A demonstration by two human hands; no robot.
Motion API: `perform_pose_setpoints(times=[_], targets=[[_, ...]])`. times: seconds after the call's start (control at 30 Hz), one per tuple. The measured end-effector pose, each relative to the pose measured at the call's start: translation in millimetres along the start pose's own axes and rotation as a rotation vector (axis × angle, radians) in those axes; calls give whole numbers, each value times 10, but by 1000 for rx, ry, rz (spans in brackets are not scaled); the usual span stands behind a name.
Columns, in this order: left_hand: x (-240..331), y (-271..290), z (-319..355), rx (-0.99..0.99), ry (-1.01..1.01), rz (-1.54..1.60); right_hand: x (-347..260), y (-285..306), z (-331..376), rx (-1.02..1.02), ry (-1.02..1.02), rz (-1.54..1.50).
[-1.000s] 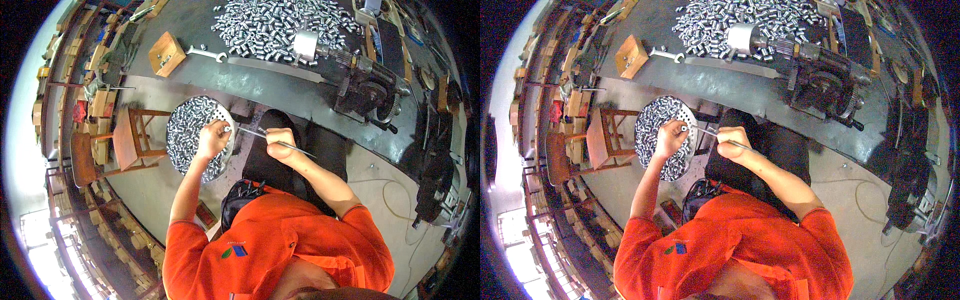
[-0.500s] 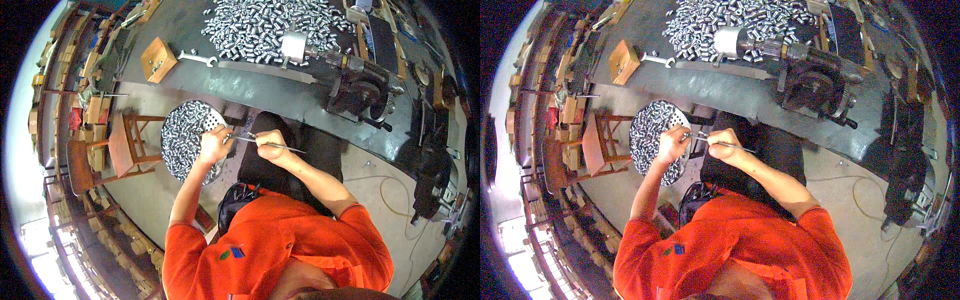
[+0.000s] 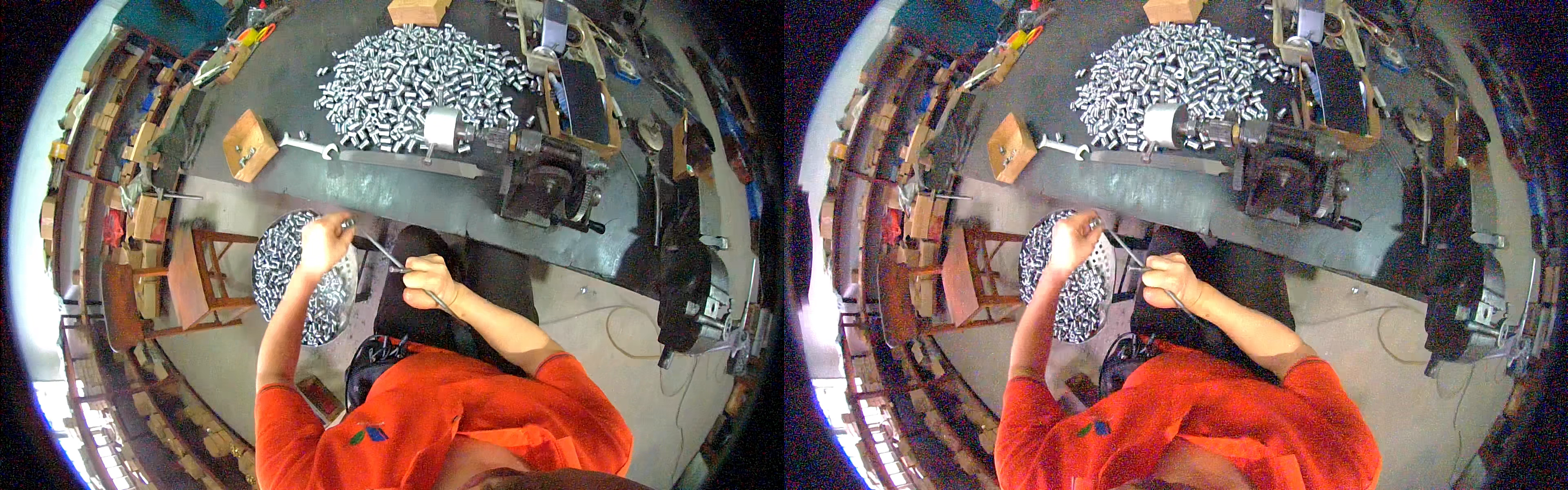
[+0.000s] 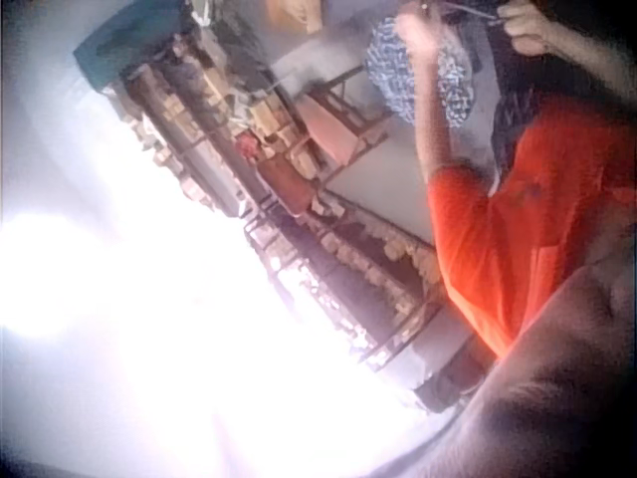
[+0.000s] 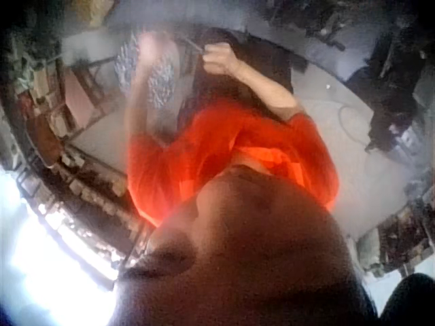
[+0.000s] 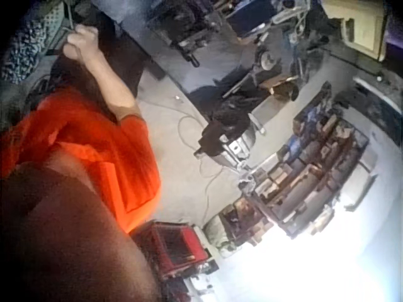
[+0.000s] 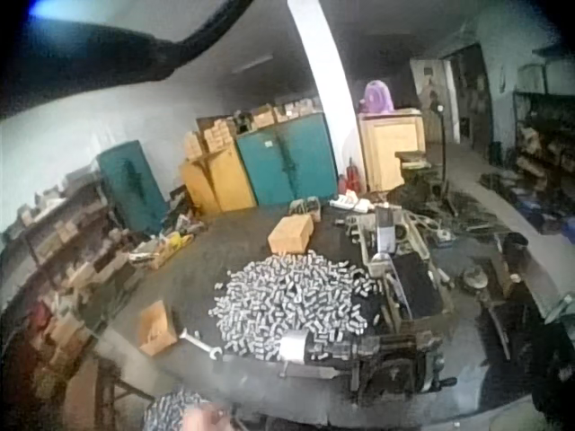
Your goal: The person uses a metal file to deburr small cylindrical metal parts. They pick up each part from a large pile on the workbench, file the edges, and place the finished piece into a perforated metal basket. The process is repeated continuously throughout the clip.
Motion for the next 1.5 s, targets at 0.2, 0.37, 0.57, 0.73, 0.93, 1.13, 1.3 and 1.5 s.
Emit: perform_pose_setpoints(times=[0.2, 0.37, 0.57, 0.73, 0.93, 1.13, 1.3, 1.5], targets=[[326, 228, -1201, 34, 133, 914, 64, -56, 21, -79, 4, 13], [583, 652, -1356, 170, -99, 1169, 208, -108, 156, -13, -172, -90], [-244, 505, -314, 121, 241, 697, 146, -153, 108, 28, -248, -91], [-1561, -571, 881, -61, 252, 140, 148, -197, 100, -1, -262, -150], [-1643, -1115, 1263, -381, 485, -291, 191, -223, 143, -26, -325, -168], [-1560, -1107, 1146, -392, 406, -316, 200, -255, 147, -32, -335, -165], [-1625, -1149, 1103, -434, 387, -359, 201, -271, 165, -15, -367, -202], [-1067, -726, 1021, -265, 771, 1143, 216, -310, 197, -46, -373, -212]])
Point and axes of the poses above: each hand's wrist, its own z-axis away from the middle knuckle, its own y-axis out of the back of the hand, x = y × z, the point moved 4 cm from there along -z, towards the middle knuckle, and after that the axes turned 4 degrees about y, right-handed, at the moved point
